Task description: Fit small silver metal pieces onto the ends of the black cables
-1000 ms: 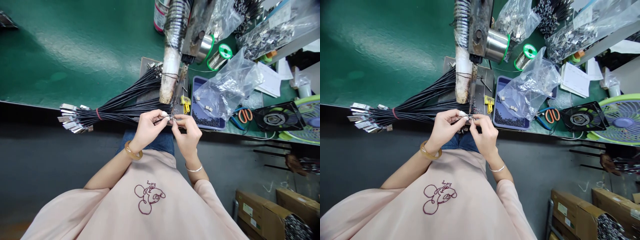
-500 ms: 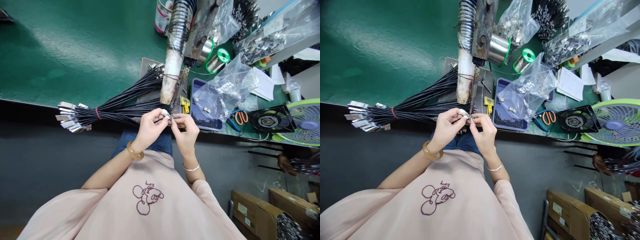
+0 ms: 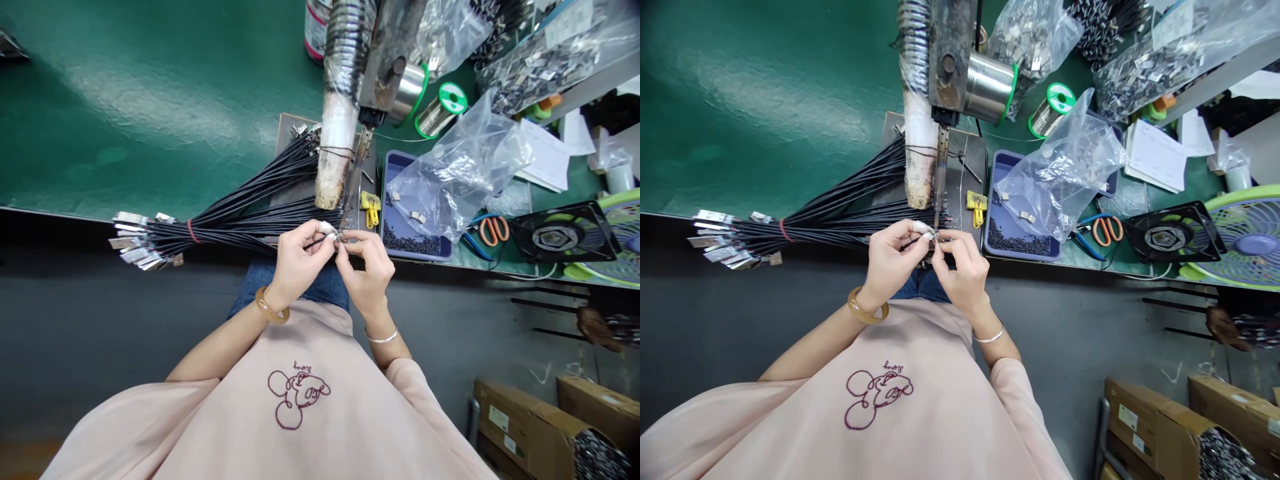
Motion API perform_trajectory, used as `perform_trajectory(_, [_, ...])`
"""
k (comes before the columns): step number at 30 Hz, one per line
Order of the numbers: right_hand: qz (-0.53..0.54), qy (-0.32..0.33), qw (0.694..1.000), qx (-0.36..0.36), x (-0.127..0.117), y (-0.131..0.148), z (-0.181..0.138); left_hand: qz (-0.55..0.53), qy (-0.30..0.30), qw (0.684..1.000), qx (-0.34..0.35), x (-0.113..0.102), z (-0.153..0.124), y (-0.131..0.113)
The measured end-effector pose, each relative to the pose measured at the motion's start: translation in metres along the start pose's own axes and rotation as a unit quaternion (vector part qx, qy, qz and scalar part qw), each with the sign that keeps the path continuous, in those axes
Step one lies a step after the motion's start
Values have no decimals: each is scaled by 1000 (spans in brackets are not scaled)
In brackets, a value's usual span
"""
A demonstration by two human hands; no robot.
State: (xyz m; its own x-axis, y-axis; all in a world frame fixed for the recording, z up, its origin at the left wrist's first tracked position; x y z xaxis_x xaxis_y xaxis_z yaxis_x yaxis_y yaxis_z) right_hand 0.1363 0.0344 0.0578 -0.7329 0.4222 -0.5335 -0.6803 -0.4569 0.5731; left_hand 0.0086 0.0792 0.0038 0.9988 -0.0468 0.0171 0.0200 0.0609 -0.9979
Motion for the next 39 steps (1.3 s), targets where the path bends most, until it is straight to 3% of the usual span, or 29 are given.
perform_trajectory(3, [7,8,1000,8,1,-2,-1,5,6,1000,-2,0,0,0])
perform_trajectory(6, [60,12,996,71,0,-13,-4,9,25,1000,-10,1,0,1])
perform_trajectory(9, [101,-38,984,143,-15,-27,-10,10,78,997,-28,4,1,4])
perform_trajectory(12, [75,-64,984,149,-31,-30,-11,24,141,989,-40,7,1,6])
perform_trajectory(18, [29,174,975,136,-1,-26,-3,69,182,981,-16,7,1,6])
perform_trajectory(22, [57,224,961,150,13,-26,-7,67,176,982,-10,7,0,4])
perform_trajectory(25, [54,174,969,165,3,-33,-3,21,156,987,-28,5,1,4])
perform_trajectory(28, [-28,55,980,191,-34,-60,6,-46,132,988,-62,2,2,9])
perform_trajectory(30, [-107,25,973,204,-56,-83,13,-72,129,986,-78,2,2,11])
perform_trajectory(34, [-211,122,942,228,-67,-123,21,-84,131,984,-91,2,3,13])
perform_trajectory(39, [-202,224,923,237,-54,-134,24,-91,140,981,-94,4,4,15])
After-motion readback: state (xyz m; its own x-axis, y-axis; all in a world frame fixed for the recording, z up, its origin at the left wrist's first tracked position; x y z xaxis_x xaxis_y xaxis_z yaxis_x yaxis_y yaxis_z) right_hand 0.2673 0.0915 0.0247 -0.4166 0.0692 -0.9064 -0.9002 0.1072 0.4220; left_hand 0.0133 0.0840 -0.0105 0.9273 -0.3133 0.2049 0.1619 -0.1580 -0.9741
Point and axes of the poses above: each hand's wrist, its own z-axis towards the middle knuckle, its own x-axis out of the palm, y = z × x, the point moved 9 cm from there along z, towards the middle knuckle
